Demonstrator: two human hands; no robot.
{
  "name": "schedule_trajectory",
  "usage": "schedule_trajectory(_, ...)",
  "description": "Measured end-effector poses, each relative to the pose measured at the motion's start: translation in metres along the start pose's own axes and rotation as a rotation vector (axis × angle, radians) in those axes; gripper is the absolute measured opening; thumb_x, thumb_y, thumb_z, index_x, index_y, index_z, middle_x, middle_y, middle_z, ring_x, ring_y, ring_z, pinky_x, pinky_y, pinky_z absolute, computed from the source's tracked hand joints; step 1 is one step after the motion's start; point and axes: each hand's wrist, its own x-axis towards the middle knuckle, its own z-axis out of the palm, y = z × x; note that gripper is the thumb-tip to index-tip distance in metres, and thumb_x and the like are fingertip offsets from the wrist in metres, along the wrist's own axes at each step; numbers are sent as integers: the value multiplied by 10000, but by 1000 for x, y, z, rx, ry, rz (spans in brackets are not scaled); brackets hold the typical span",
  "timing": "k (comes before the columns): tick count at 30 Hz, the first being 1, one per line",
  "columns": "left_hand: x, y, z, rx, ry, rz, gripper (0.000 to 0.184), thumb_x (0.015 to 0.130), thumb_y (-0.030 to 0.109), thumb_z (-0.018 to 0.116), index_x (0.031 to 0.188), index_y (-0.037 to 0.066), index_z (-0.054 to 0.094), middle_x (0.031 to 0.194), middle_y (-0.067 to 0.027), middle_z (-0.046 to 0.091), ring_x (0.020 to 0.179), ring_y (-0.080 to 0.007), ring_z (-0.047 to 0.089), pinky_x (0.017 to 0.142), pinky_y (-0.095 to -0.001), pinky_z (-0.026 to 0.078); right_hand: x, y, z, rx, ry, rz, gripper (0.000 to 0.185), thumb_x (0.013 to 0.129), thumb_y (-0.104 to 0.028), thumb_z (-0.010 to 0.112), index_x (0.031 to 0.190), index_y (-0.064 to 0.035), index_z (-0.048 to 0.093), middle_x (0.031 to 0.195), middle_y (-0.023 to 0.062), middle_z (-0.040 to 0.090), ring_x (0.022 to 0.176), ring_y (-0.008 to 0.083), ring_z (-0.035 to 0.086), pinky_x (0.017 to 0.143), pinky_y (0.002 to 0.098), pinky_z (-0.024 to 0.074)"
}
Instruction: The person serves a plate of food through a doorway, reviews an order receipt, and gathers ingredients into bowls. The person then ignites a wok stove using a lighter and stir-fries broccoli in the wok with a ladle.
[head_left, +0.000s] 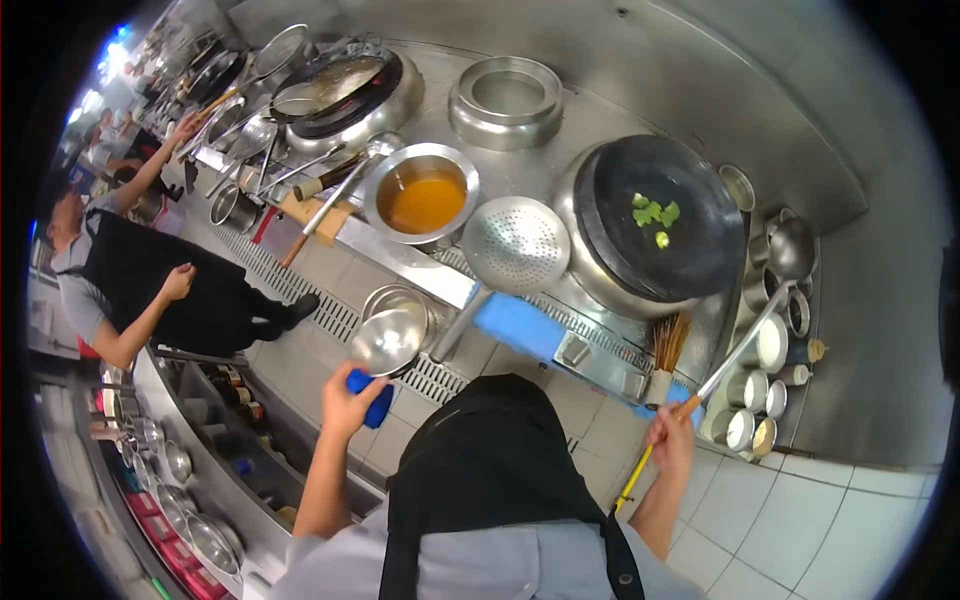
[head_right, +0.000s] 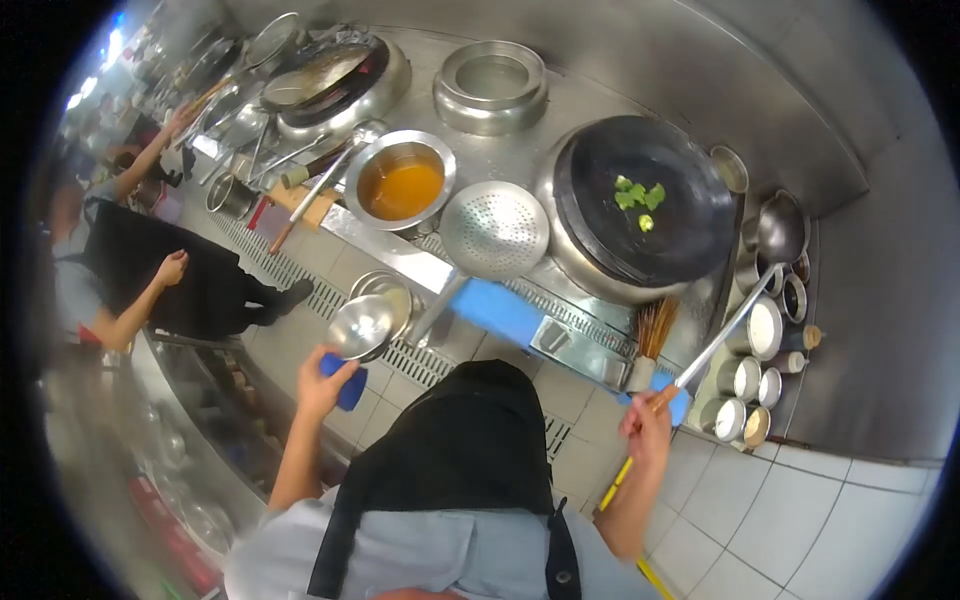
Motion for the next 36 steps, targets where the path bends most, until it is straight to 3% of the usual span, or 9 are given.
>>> schedule_trajectory(4, -5, -8, -45, 105, 216, -145, 343, 784, 248, 867, 951, 29, 663, 770, -95, 664, 712, -181, 605, 699, -357, 517, 97, -82, 137, -112, -118, -314, 514, 943, -88, 654, 1405, -1, 446, 905, 40, 559, 596, 131, 565, 479, 305, 491)
schedule_trajectory(9, -25, 1, -43, 85, 389, -119, 328, 791, 244, 856, 897, 17, 644, 730, -91, 634, 683, -165, 561, 679, -341, 498, 244, -97, 285, -186, -214, -298, 424, 971, -87, 633, 1358, -45, 464, 738, 47, 533, 441, 125, 498, 373, 285, 405)
schedule_trajectory(11, -43, 12, -36, 122, 386, -192, 318, 791, 223, 855, 895, 16, 637, 743, -89, 622, 704, -162, 557, 693, -343, 494, 307, -96, 330, -205, -356, -265, 416, 919, -33, 639, 1312, -39, 504, 681, 33, 502, 443, 129, 499, 374, 284, 400)
schedule_trajectory(13, -63, 21, -25, 168, 417, -245, 323, 788, 221, 861, 903, 18, 637, 756, -87, 618, 721, -164, 557, 704, -344, 493, 356, -102, 381, -368, -361, -169, 164, 891, -37, 646, 1026, -34, 553, 643, 23, 513, 455, 130, 508, 378, 296, 400)
schedule_trajectory(19, -118, 43, -1, 161, 553, -446, 298, 802, 193, 852, 914, 22, 635, 775, -89, 642, 724, -179, 572, 703, -341, 491, 449, -66, 499, -731, -269, -7, 51, 877, -11, 618, 888, -33, 574, 649, 47, 530, 480, 142, 514, 396, 303, 406)
schedule_trajectory(21, -136, 43, 6, 208, 628, -467, 292, 801, 191, 849, 912, 24, 636, 763, -85, 636, 715, -179, 569, 698, -340, 490, 480, -52, 505, 90, -515, 370, 114, 844, 20, 626, 838, -60, 545, 679, 56, 550, 536, 159, 550, 449, 309, 421)
schedule_trajectory(22, -145, 43, 9, 213, 629, -475, 292, 801, 191, 849, 912, 24, 636, 763, -85, 636, 715, -179, 569, 698, -340, 490, 472, -53, 505, 88, -516, 378, 114, 844, 20, 626, 838, -60, 545, 679, 56, 550, 536, 159, 550, 449, 309, 421)
schedule_trajectory(24, -152, 40, 15, 242, 635, -476, 293, 796, 195, 849, 909, 27, 637, 759, -83, 639, 706, -181, 567, 693, -344, 490, 460, -66, 503, 646, -617, 457, 161, 849, 28, 641, 827, -79, 523, 719, 51, 563, 604, 157, 580, 508, 295, 440)
schedule_trajectory(36, -133, 7, -8, 171, 464, -167, 290, 837, 193, 834, 945, 16, 630, 810, -71, 638, 767, -164, 566, 747, -325, 497, 265, -123, 353, 750, -679, 163, 97, 903, -61, 657, 918, -62, 561, 808, 40, 584, 640, 114, 549, 574, 292, 421)
